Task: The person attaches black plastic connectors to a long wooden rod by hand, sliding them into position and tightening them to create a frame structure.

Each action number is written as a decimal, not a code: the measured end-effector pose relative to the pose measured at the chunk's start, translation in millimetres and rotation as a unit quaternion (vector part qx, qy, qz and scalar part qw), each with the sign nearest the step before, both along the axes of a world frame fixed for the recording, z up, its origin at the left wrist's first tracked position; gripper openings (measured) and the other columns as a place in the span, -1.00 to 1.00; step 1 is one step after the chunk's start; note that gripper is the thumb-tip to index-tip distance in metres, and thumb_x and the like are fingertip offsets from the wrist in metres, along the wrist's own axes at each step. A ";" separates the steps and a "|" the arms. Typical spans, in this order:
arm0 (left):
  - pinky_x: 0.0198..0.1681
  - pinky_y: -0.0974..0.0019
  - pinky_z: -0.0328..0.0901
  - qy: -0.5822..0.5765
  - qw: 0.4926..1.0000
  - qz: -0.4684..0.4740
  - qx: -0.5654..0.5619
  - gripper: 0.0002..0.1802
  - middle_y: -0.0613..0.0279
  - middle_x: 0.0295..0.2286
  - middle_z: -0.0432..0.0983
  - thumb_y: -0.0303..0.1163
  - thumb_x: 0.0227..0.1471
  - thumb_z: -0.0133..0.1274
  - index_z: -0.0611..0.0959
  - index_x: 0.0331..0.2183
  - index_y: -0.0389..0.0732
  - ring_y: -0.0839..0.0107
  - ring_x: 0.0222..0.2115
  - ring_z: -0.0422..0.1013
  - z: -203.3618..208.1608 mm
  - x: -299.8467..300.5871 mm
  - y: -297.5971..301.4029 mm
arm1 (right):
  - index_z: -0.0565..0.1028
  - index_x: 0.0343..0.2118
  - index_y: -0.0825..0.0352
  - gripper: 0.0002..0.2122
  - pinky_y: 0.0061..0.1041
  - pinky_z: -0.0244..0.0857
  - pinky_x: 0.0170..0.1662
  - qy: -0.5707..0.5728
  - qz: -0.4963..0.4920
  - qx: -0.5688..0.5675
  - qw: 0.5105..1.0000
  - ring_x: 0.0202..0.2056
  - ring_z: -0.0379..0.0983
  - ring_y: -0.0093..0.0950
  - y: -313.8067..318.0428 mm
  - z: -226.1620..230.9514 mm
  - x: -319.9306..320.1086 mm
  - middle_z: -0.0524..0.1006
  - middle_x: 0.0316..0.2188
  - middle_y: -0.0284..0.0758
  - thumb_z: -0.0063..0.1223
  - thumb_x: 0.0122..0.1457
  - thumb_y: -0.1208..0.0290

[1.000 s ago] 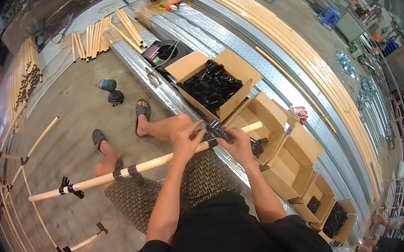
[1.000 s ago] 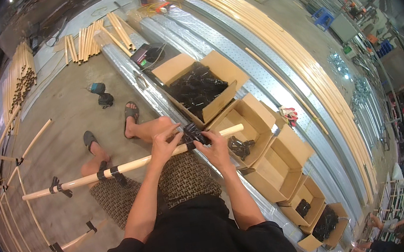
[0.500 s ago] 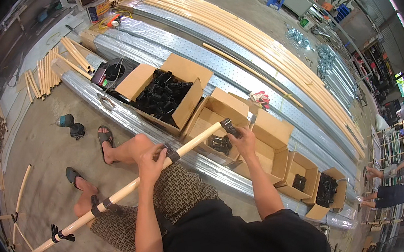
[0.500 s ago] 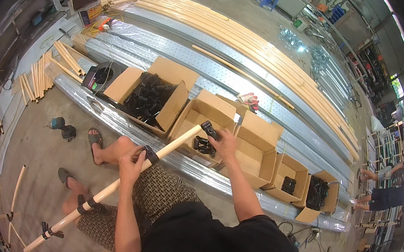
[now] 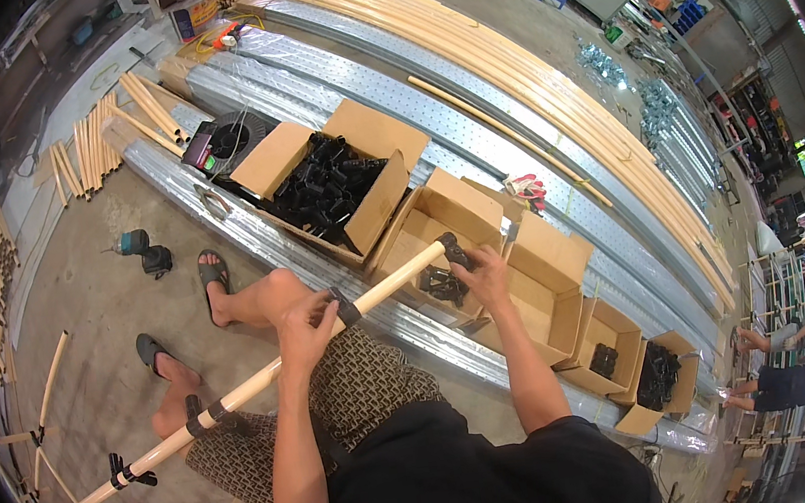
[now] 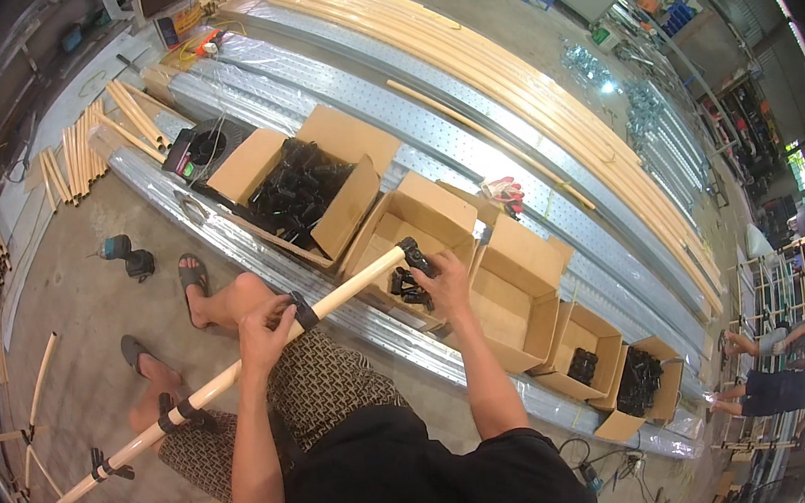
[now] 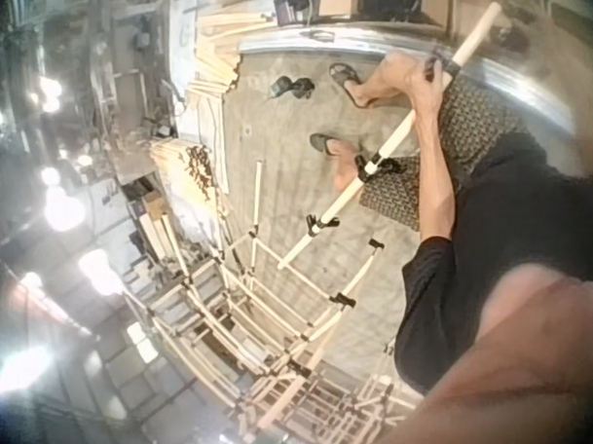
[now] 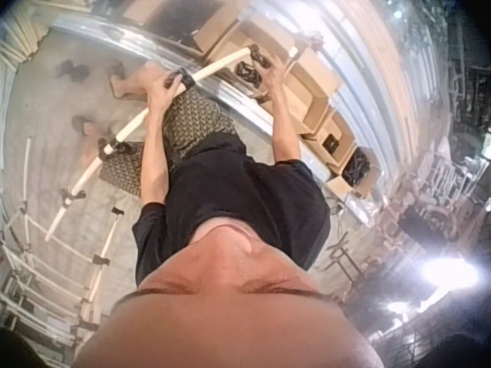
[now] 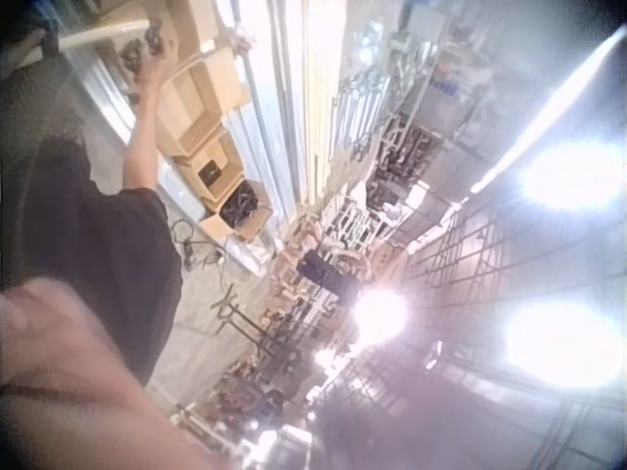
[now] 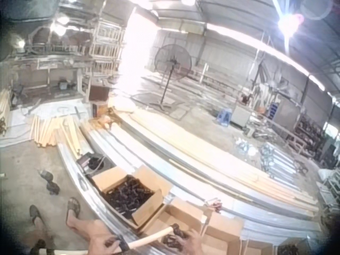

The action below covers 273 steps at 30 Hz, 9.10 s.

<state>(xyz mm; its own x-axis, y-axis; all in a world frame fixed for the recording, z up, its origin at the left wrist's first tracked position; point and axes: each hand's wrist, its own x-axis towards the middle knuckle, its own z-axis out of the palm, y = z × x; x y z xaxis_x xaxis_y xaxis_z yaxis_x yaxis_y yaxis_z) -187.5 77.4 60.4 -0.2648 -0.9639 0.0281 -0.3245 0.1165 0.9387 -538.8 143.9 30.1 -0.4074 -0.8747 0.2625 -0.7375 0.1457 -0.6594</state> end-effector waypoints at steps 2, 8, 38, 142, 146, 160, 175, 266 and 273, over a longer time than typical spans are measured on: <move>-0.31 0.25 0.43 -0.023 0.999 -0.043 -0.003 -0.68 0.04 -0.40 0.64 -0.32 0.04 0.26 0.70 -0.21 -0.35 0.24 -0.42 0.57 6.2 -0.1 0.1 | 0.66 -0.30 0.40 -0.70 -0.38 0.37 -0.31 0.004 0.016 0.003 1.000 -0.41 0.51 -0.30 0.0 2.9 -3.8 0.53 -0.45 -0.21 0.41 -0.07 0.33; -0.18 0.16 0.41 -0.119 0.975 -0.087 -0.165 -0.58 0.09 -0.25 0.54 -0.29 -0.12 0.36 0.69 -0.20 -0.28 0.12 -0.25 0.50 3.8 -5.1 4.8 | 0.67 -0.30 0.37 -0.71 -0.35 0.35 -0.32 0.040 0.033 0.030 0.998 -0.42 0.51 -0.30 0.0 12.8 -6.8 0.53 -0.46 -0.23 0.41 -0.06 0.29; 0.02 0.07 0.27 -0.199 0.951 -0.117 -0.208 -0.56 0.11 -0.08 0.46 -0.34 -0.06 0.28 0.60 -0.10 -0.24 0.08 -0.07 0.38 -7.1 -24.7 35.0 | 0.65 -0.21 0.39 -0.64 -0.35 0.36 -0.27 0.004 0.082 0.127 0.989 -0.37 0.51 -0.29 2.6 24.2 -32.4 0.55 -0.41 -0.21 0.38 -0.07 0.30; -0.33 0.19 0.41 0.059 0.997 -0.026 -0.038 -0.71 -0.09 -0.41 0.62 -0.39 0.00 0.20 0.69 -0.25 -0.41 0.06 -0.43 0.56 18.1 -85.5 22.6 | 0.56 -0.18 0.46 -0.72 -0.44 0.38 -0.25 -0.151 0.105 -0.022 0.983 -0.35 0.52 -0.37 42.6 57.4 105.1 0.58 -0.33 -0.18 0.33 0.09 0.44; -0.17 0.13 0.39 0.014 0.997 -0.068 -0.015 -0.55 -0.12 -0.25 0.60 -0.26 0.04 0.20 0.64 -0.11 -0.40 0.00 -0.25 0.54 18.8 -91.3 23.8 | 0.57 -0.17 0.45 -0.71 -0.44 0.39 -0.24 -0.070 0.032 -0.051 0.996 -0.33 0.54 -0.36 41.7 54.6 62.8 0.57 -0.34 -0.16 0.35 0.08 0.43; -0.03 0.09 0.36 -0.078 0.958 -0.256 0.104 -0.46 -0.18 -0.13 0.58 -0.16 0.10 0.19 0.60 0.01 -0.34 -0.05 -0.09 0.50 20.0 -138.5 -6.5 | 0.58 -0.17 0.42 -0.70 -0.41 0.39 -0.19 -0.018 0.064 -0.015 0.998 -0.27 0.55 -0.30 23.7 0.0 -21.2 0.59 -0.30 -0.18 0.35 0.06 0.40; -0.04 -0.02 0.33 -0.119 0.956 -0.266 0.029 -0.50 -0.21 -0.17 0.55 -0.38 0.11 0.10 0.49 0.10 -0.27 -0.16 -0.10 0.44 -12.9 -185.6 -5.0 | 0.53 -0.17 0.45 -0.67 -0.28 0.40 -0.24 0.040 0.077 -0.016 0.996 -0.30 0.52 -0.14 39.9 14.6 -2.6 0.54 -0.30 -0.10 0.33 0.05 0.40; -0.33 0.22 0.32 -0.086 0.926 -0.343 0.129 -0.48 0.08 -0.47 0.58 -0.08 0.13 0.15 0.65 -0.13 -0.40 0.38 -0.45 0.43 -28.2 -34.7 -11.5 | 0.54 -0.04 0.42 -0.63 -0.58 0.29 -0.26 -0.425 0.182 0.196 0.865 -0.36 0.39 -0.64 49.6 -18.3 105.6 0.53 -0.39 -0.43 0.04 0.34 0.17; -0.31 0.21 0.35 -0.099 0.956 -0.277 0.006 -0.60 0.05 -0.46 0.59 -0.21 0.11 0.18 0.65 -0.20 -0.40 0.29 -0.43 0.48 -27.5 -36.2 -5.2 | 0.48 0.04 0.45 -0.57 -0.60 0.24 -0.29 -0.434 0.178 0.178 0.865 -0.38 0.32 -0.67 55.0 -33.6 105.4 0.49 -0.41 -0.46 0.00 0.37 0.12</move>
<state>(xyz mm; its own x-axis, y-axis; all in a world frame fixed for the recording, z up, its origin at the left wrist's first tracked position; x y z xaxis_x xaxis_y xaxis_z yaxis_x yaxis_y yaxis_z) -223.7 72.1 32.9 -0.7332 -0.6746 -0.0859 -0.3880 0.3112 0.8675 -433.4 198.9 -3.5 -0.0043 -0.9479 -0.3186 -0.0269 0.3186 -0.9475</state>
